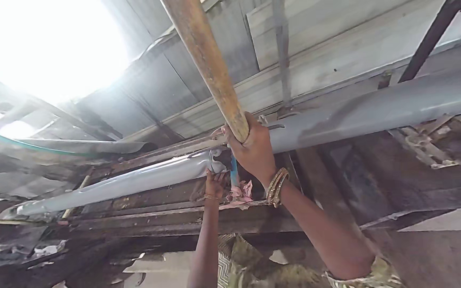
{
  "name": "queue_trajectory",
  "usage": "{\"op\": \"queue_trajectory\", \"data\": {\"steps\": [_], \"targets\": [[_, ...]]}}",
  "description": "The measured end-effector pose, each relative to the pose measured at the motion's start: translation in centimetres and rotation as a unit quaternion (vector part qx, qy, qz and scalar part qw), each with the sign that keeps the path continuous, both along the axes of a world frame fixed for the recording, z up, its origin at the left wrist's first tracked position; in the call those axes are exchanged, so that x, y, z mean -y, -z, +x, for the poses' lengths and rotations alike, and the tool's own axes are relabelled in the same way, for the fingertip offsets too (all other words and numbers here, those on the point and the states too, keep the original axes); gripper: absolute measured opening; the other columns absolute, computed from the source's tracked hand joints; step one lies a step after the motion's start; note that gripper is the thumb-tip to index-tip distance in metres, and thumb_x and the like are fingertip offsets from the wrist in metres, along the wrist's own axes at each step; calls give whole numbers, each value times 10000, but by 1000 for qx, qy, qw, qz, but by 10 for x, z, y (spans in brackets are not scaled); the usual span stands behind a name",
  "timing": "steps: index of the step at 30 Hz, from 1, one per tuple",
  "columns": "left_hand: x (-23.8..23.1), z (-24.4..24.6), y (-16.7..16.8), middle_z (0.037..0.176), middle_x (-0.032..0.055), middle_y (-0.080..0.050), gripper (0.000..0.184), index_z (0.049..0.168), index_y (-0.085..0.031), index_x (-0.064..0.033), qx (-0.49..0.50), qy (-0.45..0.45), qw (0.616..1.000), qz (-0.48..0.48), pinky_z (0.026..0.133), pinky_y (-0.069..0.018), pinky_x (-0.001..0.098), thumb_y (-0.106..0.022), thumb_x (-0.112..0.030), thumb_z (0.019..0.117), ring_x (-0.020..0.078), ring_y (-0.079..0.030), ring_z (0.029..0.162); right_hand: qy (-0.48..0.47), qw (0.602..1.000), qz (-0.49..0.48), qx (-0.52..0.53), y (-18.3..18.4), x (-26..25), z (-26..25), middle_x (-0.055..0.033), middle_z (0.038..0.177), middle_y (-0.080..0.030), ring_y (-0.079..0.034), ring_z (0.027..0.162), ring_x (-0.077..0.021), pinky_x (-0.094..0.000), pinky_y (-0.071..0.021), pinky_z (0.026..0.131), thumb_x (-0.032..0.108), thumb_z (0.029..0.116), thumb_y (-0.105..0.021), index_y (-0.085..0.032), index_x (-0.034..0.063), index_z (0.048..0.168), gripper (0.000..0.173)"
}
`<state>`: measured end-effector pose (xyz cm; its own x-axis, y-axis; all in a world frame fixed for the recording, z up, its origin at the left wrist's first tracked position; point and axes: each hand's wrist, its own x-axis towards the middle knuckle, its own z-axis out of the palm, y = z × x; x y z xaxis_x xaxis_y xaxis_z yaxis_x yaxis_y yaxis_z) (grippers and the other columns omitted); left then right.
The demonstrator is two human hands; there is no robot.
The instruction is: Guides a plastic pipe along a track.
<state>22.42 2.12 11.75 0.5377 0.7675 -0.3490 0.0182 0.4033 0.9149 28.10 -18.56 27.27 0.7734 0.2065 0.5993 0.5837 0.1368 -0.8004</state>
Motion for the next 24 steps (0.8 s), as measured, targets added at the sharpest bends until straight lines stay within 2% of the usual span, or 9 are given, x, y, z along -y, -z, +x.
{"op": "queue_trajectory", "data": {"steps": [2, 5, 11, 13, 20, 21, 22, 23, 24], "targets": [[1, 1, 0, 1396, 200, -521, 658, 1464, -356, 19, -3, 0, 1000, 5, 932, -519, 358, -200, -516, 1114, 230, -605, 1139, -9, 1000, 2, -6, -1, 2, 0, -68, 684, -581, -553, 553, -151, -319, -425, 495, 157, 948, -654, -616, 9, 1071, 197], [3, 2, -1, 1388, 206, -530, 667, 1449, -379, 29, 0, 7, 1000, 4, 943, -516, 362, -206, -519, 1112, 232, -603, 1141, -34, 999, -21, -30, 1, 7, -2, -73, 665, -561, -527, 497, -167, -316, -409, 434, 197, 957, -657, -602, 33, 1100, 224], [5, 3, -2, 1394, 213, -532, 669, 1456, -382, 31, -2, 15, 1000, 5, 939, -520, 360, -227, -520, 1111, 234, -608, 1139, -32, 999, -16, -30, 0, 6, -1, -69, 636, -545, -505, 471, -163, -312, -387, 414, 208, 959, -644, -604, 31, 1075, 216], [6, 4, -4, 1360, 204, -552, 661, 1441, -402, 32, -12, 9, 1000, 8, 918, -527, 359, -243, -517, 1110, 228, -617, 1105, -23, 999, -14, -24, -1, 5, -1, -68, 637, -550, -516, 482, -163, -316, -396, 427, 202, 954, -647, -607, 27, 1069, 213], [-2, 2, 3, 1356, 187, -576, 670, 1437, -424, 15, -28, 56, 998, 13, 942, -532, 393, -243, -536, 1103, 239, -620, 1148, -7, 1000, 3, 10, -4, 1, 2, -81, 662, -581, -576, 567, -182, -355, -445, 517, 134, 946, -660, -613, -7, 1011, 162], [-4, 3, 6, 1226, 182, -638, 649, 1362, -489, 5, -72, 32, 996, 47, 860, -562, 408, -286, -549, 1091, 238, -654, 1041, -7, 1000, 2, 9, -4, 1, 2, -87, 661, -581, -577, 567, -190, -363, -446, 516, 129, 942, -664, -617, -15, 1014, 167], [-7, 4, 8, 1195, 210, -645, 632, 1373, -501, 17, -125, -14, 988, 93, 859, -554, 446, -388, -532, 1080, 269, -646, 1029, -3, 1000, 0, 11, -4, 1, 2, -84, 656, -579, -573, 561, -189, -362, -442, 512, 130, 936, -663, -617, -13, 1009, 168], [-7, 1, 6, 1326, 263, -595, 683, 1487, -412, 31, -180, -61, 970, 152, 974, -517, 482, -522, -485, 1054, 319, -607, 1172, -3, 1000, 0, 12, -4, 1, 2, -89, 658, -579, -572, 563, -197, -368, -441, 515, 128, 935, -662, -617, -17, 1008, 169], [-8, -3, 3, 1466, 296, -490, 842, 1572, -267, 33, -223, -104, 942, 227, 1088, -451, 496, -670, -426, 993, 356, -524, 1328, -3, 1000, 0, 12, -4, 1, 2, -96, 663, -584, -575, 569, -204, -376, -446, 524, 130, 937, -663, -619, -21, 1008, 172]]}}
